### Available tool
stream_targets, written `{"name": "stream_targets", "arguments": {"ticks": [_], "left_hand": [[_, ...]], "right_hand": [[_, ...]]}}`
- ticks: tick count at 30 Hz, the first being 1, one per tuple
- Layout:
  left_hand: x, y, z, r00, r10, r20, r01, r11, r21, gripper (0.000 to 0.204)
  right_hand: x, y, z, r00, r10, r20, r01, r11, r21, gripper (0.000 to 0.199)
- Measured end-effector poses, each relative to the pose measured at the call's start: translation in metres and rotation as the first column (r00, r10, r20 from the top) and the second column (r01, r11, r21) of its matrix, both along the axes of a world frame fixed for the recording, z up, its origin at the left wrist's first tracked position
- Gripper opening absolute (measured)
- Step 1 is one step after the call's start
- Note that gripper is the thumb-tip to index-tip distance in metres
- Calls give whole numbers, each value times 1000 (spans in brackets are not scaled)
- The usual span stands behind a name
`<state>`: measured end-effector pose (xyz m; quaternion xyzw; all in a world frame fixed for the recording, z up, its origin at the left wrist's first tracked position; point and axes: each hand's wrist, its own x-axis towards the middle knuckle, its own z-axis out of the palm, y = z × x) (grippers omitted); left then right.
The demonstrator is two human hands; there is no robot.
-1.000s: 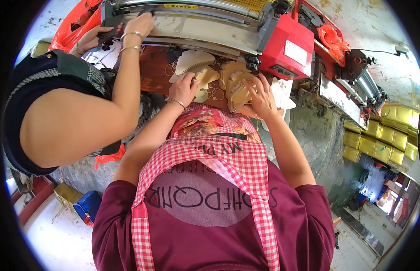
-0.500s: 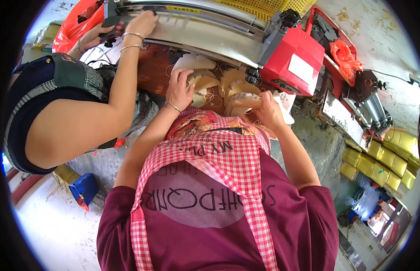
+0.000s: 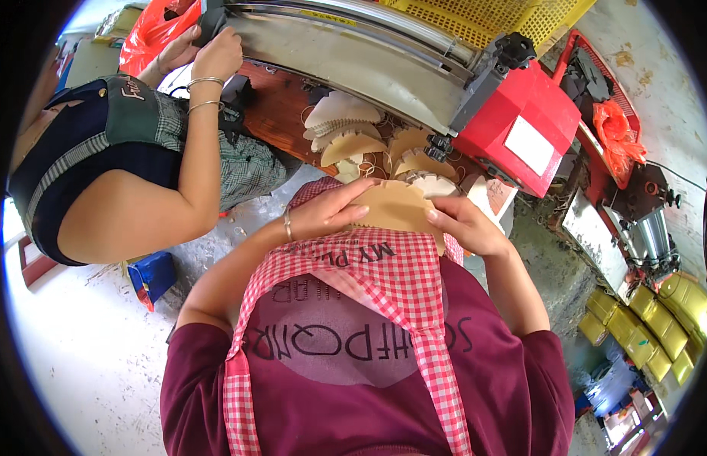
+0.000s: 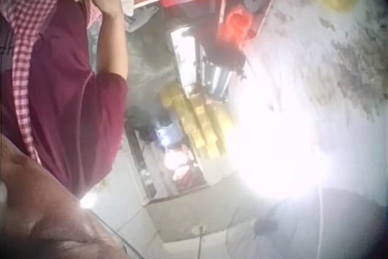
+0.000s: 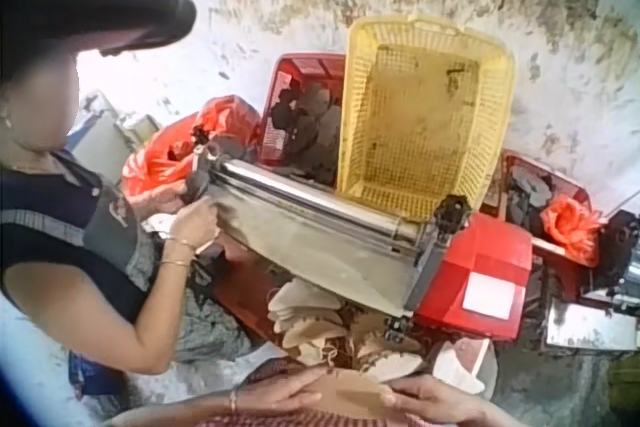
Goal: Feeding pre-cut leather shoe components into a roller machine for adhesive application or processing.
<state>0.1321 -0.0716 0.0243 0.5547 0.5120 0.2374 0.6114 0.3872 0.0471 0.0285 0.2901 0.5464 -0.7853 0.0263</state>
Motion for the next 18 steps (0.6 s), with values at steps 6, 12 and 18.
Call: {"name": "stream_targets", "arguments": {"ticks": [6, 12, 18], "left_hand": [[-7, 16, 16, 970, 243, 5, -231, 913, 336, 46], [-18, 35, 28, 982, 155, 111, -186, 897, 400, 48], [-25, 34, 21, 979, 161, 127, -203, 841, 502, 46]], "right_hand": [[-5, 8, 9, 979, -113, -168, 89, 985, -145, 45], [-24, 15, 17, 970, -30, -242, 7, 996, -92, 46], [-35, 14, 12, 958, -102, -269, 63, 987, -150, 45]]}}
